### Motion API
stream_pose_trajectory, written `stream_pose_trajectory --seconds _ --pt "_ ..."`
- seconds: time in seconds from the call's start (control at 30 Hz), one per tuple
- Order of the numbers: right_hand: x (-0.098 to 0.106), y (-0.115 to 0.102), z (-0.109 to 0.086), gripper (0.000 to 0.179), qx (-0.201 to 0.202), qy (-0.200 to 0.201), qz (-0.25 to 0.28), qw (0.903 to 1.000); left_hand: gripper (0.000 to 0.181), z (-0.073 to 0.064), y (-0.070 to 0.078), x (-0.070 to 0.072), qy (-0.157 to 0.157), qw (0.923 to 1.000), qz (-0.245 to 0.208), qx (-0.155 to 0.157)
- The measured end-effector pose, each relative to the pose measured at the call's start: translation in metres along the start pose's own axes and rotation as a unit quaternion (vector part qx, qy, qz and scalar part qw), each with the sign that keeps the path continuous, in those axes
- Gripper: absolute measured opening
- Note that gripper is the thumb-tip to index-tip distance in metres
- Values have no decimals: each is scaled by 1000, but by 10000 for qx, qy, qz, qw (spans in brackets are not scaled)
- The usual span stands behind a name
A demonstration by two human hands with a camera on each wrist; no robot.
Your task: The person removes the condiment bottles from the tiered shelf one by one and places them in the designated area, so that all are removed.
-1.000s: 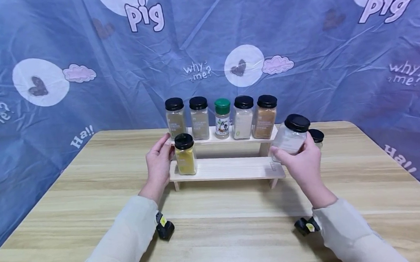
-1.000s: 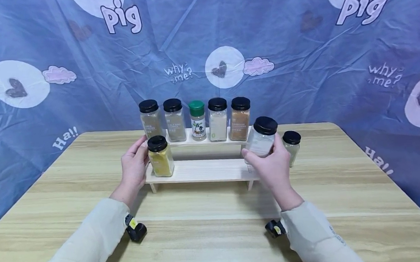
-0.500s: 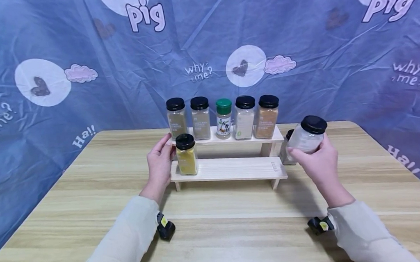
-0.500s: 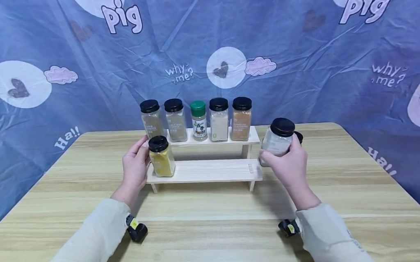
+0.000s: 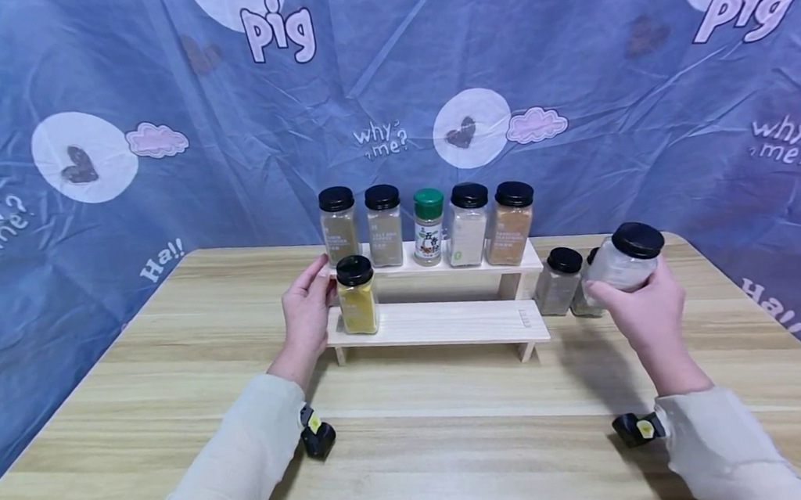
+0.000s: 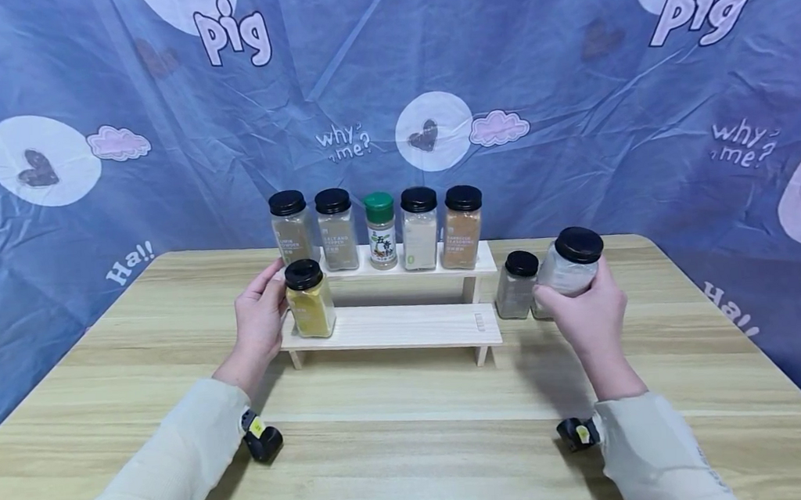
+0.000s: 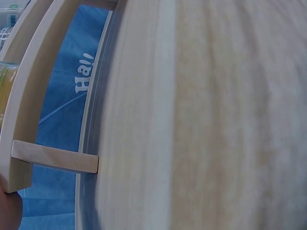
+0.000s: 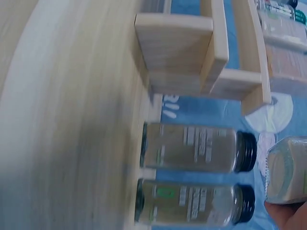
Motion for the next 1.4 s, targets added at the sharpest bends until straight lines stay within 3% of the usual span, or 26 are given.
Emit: stream_pose_trajectory --seconds 0.57,0.8,1.17,1.4 --pt "24 28 18 47 -808 241 -188 9963 35 0 0 -1 -25 10000 -12 -27" --pt "32 38 27 48 -828 363 -417 9950 35 -1 1 -1 24 10000 50 -36" --pt "40 54 41 52 -1253 -268 -641 9897 35 -2 1 0 48 9999 144 18" --pt "40 64 46 51 -1150 -590 -582 9899 35 -2 1 -1 63 9999 153 1"
Point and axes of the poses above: each hand's wrist, its own z-axis towards the middle knuckle, its own x-axis out of the back of the hand, y = z × x, the point moved 3 cm from there along z, towards the middle knuckle, and after that the axes turned 1 degree about -y, right-handed, at the moved point
